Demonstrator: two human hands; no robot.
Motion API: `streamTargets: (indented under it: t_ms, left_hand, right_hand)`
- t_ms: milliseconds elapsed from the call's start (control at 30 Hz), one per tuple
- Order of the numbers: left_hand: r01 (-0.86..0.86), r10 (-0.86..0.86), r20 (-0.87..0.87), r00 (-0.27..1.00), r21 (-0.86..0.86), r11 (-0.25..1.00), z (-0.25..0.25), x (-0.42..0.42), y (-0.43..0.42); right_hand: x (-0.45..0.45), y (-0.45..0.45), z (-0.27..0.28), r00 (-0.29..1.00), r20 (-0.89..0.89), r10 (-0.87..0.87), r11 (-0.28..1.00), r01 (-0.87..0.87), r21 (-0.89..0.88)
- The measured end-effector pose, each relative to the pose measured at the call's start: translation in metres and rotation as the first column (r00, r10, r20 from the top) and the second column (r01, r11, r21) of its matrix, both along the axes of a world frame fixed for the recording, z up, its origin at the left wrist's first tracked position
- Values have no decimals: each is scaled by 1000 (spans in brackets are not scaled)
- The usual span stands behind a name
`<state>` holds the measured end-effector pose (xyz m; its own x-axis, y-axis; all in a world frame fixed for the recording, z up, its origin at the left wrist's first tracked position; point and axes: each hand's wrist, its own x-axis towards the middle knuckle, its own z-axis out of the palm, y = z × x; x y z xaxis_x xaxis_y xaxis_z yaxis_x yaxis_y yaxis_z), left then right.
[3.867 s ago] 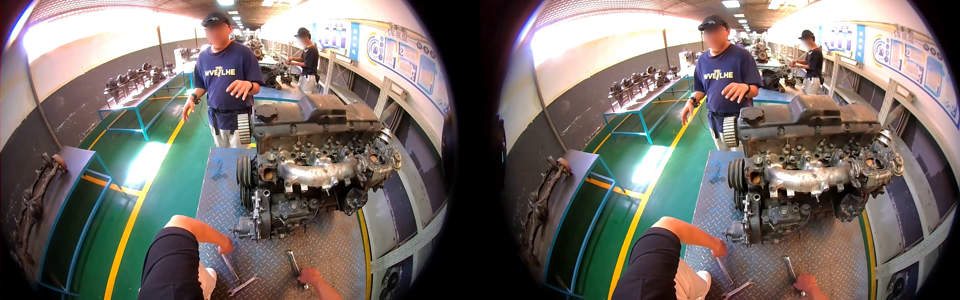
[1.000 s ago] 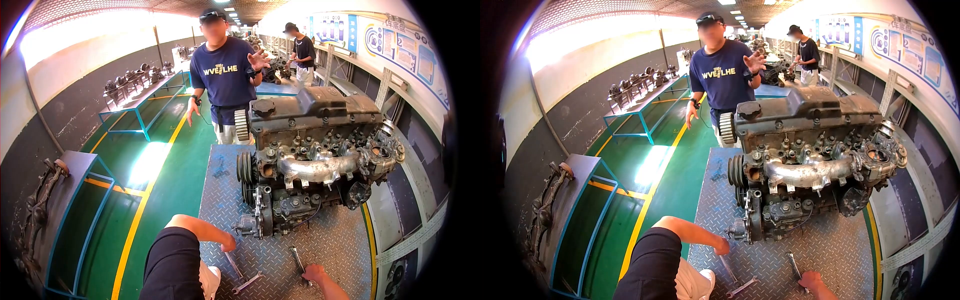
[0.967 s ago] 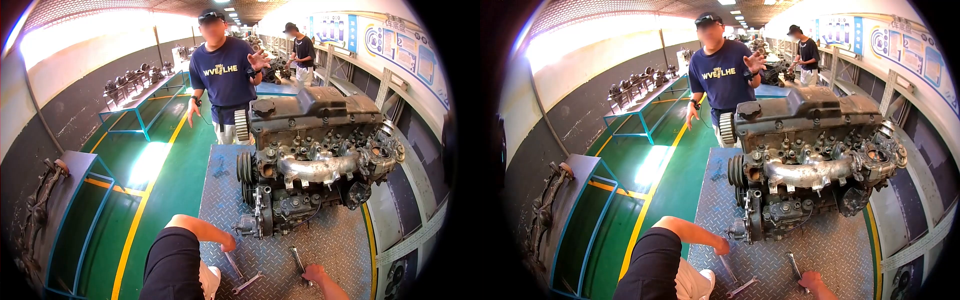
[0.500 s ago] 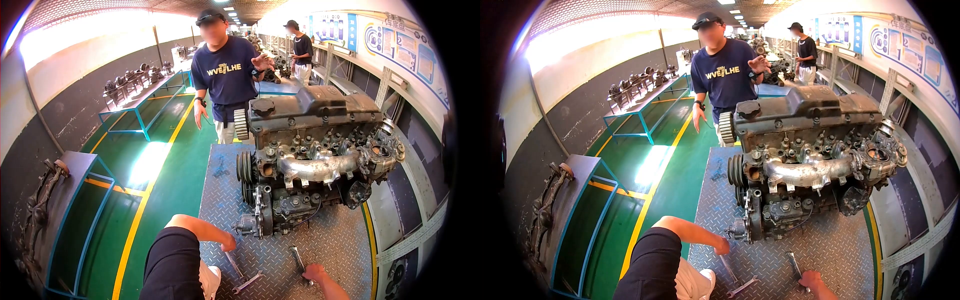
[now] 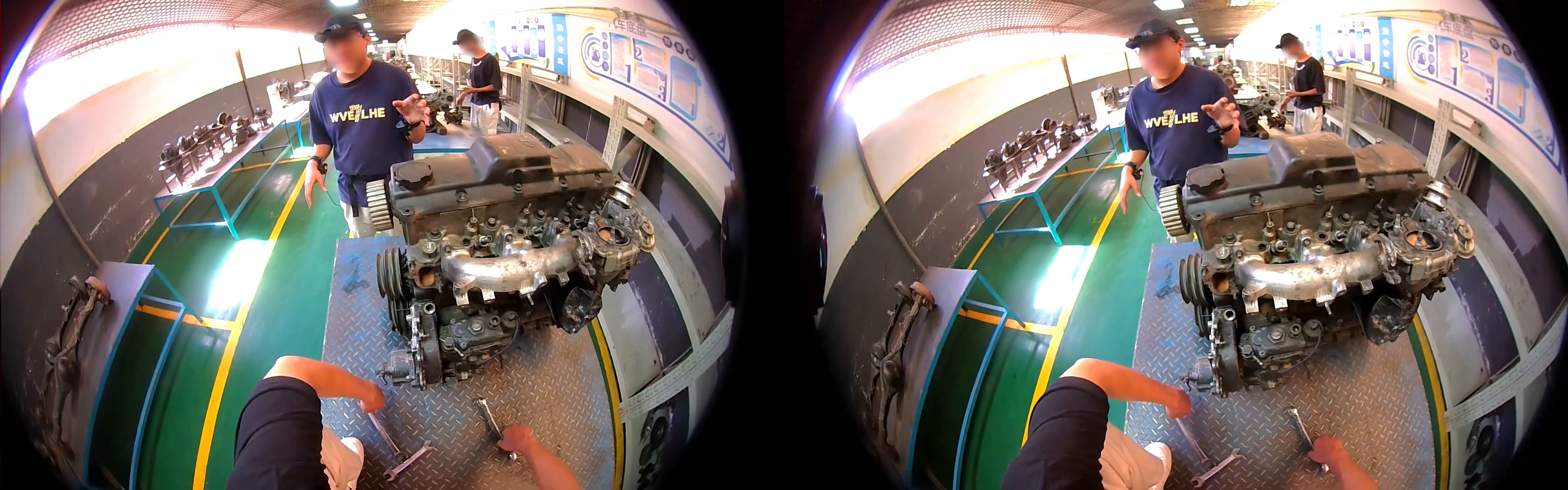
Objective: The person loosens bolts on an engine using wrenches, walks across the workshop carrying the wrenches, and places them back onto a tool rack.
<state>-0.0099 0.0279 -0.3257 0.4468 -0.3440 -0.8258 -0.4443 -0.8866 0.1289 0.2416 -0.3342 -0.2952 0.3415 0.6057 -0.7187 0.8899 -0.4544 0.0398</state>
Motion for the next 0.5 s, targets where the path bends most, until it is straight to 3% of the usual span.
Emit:
streamTargets:
  t_ms: [500]
  left_hand:
    - [32, -32, -19, 999, 3, 999, 8, 1, -3]
  right_hand:
    - [-7, 3, 13, 1000, 18, -24, 999, 25, -32]
